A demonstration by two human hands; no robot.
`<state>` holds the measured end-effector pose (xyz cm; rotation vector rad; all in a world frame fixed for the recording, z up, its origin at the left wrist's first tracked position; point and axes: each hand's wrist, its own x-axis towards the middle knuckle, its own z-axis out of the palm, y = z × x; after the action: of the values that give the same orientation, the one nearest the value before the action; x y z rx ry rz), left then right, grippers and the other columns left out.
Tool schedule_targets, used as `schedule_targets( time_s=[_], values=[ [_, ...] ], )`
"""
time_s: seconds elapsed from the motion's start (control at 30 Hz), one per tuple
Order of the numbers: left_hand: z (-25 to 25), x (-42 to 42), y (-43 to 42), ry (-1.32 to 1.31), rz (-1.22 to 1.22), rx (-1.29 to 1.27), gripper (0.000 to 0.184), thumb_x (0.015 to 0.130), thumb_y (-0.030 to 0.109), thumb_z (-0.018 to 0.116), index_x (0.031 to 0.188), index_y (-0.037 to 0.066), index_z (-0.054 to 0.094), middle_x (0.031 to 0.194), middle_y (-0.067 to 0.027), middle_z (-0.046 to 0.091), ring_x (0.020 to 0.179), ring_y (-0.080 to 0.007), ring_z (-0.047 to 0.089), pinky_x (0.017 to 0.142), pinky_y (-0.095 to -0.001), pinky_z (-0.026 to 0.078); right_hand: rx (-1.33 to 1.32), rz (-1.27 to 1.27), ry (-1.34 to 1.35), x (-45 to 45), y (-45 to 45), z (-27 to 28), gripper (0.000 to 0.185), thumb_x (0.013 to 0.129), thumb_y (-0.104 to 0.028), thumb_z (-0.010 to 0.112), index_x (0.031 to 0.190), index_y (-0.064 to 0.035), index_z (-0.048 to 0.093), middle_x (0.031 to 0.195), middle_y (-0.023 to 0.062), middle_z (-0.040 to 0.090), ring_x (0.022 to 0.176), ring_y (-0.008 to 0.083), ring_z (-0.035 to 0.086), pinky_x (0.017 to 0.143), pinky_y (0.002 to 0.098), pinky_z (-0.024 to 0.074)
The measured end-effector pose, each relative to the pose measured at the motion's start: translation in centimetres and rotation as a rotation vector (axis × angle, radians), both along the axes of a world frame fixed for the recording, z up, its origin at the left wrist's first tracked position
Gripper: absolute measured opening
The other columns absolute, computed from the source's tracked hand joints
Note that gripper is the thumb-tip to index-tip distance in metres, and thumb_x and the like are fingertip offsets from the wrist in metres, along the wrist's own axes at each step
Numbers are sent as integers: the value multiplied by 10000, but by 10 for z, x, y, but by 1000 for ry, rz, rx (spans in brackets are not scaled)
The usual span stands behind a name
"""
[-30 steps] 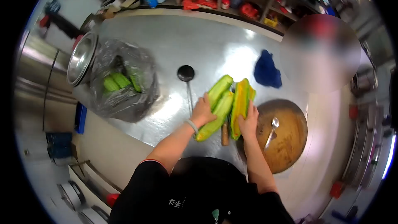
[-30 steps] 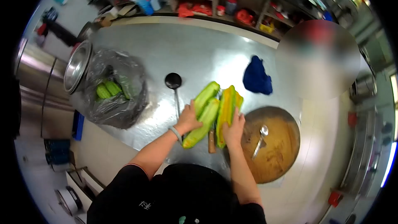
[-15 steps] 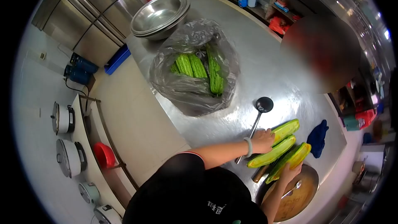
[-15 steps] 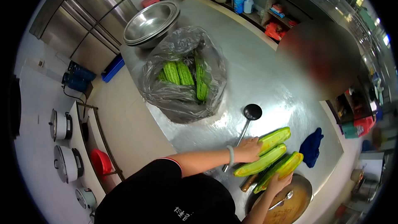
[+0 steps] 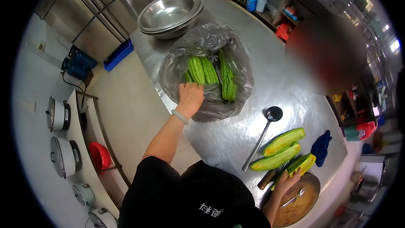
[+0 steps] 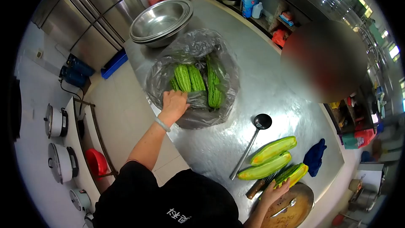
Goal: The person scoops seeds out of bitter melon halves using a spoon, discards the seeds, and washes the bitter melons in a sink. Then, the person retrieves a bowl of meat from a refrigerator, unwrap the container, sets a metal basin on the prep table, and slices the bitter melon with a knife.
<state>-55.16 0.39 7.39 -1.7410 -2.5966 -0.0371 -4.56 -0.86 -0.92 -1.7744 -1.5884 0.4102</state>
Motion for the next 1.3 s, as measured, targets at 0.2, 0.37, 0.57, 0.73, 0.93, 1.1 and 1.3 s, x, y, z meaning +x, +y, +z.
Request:
schedule_targets(
  time_s=[0.2,0.37,0.57,0.73,0.93,1.1,1.3],
  values=[
    [-27,30,-44,-140,-440,-294,113,726,148,633,804,130,712,823,-45,653,900,-262,617,803,-418,404,-147,21,122,-28,-8,0,614,848,-8,591,1417,-33,363,1336,144,392,1100,263,501,879,354,484],
    [-20,23,-47,-196,-546,-477,172,749,185,644,889,133,729,938,-53,642,958,-272,596,832,-426,412,-231,61,115,-46,-9,2,607,840,2,571,1410,-35,365,1320,150,387,1039,263,535,835,366,504],
    [-4,6,-4,-296,-328,171,362,806,326,679,1077,87,656,1044,-88,600,1001,-269,561,837,-414,406,-228,93,166,-59,-10,4,553,879,-14,548,1398,6,358,1321,153,380,1041,260,551,832,350,519],
    [-43,-10,5,-124,-260,-14,281,815,265,655,1017,70,653,967,-115,628,958,-288,597,806,-415,440,-217,135,167,-65,-10,4,533,890,-22,539,1395,0,369,1302,151,407,1042,254,558,839,346,516],
    [-37,-42,-7,-528,-389,-281,217,826,205,590,949,46,672,867,-159,680,807,-337,658,709,-434,506,-263,122,175,-57,-16,-4,511,893,-31,560,1376,0,400,1281,141,434,1020,238,573,845,335,513],
    [-39,-101,11,-547,-37,25,212,868,176,535,997,48,644,934,-183,665,917,-342,645,775,-433,507,-271,124,218,-53,-14,-13,503,894,-31,565,1371,-3,408,1265,134,442,1008,234,575,830,328,511],
    [-41,-182,7,12,379,-92,306,847,135,544,1117,-11,533,1229,-258,530,989,-411,630,816,-463,523,-291,173,129,-57,-3,0,488,901,-17,550,1367,5,409,1254,138,442,999,233,573,815,325,513]
  ],
)
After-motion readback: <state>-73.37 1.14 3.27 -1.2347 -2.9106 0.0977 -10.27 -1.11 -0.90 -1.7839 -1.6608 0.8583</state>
